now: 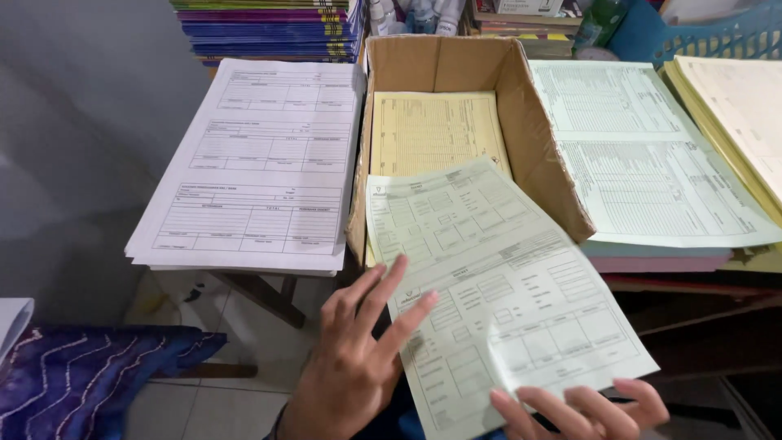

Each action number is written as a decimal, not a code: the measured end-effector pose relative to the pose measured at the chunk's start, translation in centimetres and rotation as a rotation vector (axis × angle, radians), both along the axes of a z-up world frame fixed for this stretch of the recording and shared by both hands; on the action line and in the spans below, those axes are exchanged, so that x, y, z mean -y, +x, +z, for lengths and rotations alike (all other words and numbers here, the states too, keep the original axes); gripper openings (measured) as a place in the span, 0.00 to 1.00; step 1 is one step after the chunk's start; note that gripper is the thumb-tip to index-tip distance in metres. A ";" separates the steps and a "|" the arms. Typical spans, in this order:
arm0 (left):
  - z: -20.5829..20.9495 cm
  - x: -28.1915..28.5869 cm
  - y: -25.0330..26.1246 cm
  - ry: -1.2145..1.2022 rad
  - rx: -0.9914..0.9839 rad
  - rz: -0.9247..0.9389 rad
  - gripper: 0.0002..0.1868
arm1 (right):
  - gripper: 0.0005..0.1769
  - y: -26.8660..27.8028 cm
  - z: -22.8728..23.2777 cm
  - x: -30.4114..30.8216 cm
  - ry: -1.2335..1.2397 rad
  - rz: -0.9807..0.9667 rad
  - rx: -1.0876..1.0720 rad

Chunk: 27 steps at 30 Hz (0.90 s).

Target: Sorting and checking printed forms by flipping through stacks and placing them in a box

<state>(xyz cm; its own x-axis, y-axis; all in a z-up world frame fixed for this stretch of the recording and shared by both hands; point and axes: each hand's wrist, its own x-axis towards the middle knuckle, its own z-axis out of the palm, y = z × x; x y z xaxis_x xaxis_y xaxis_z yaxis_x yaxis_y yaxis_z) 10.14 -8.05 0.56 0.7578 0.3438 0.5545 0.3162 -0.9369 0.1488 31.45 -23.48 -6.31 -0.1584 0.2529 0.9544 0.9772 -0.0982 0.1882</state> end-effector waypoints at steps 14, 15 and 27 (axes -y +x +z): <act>-3.8 -2.0 1.3 -0.018 0.056 -0.070 0.18 | 0.18 2.0 4.7 -3.7 -0.677 0.120 -0.150; -4.0 -2.1 1.5 -0.119 -0.026 -0.117 0.30 | 0.19 2.6 4.1 -4.1 -0.693 0.120 -0.156; -5.0 -4.0 5.2 0.014 -0.216 -0.016 0.62 | 0.55 4.1 2.6 -6.2 -0.876 0.076 -0.171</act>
<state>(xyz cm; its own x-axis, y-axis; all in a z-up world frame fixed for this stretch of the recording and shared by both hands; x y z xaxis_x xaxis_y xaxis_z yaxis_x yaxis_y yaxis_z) 15.33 -4.03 -4.40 0.8646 0.3243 0.3838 0.3246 -0.9435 0.0661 35.58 -17.28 -3.68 -0.0777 0.8965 0.4361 0.9968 0.0785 0.0161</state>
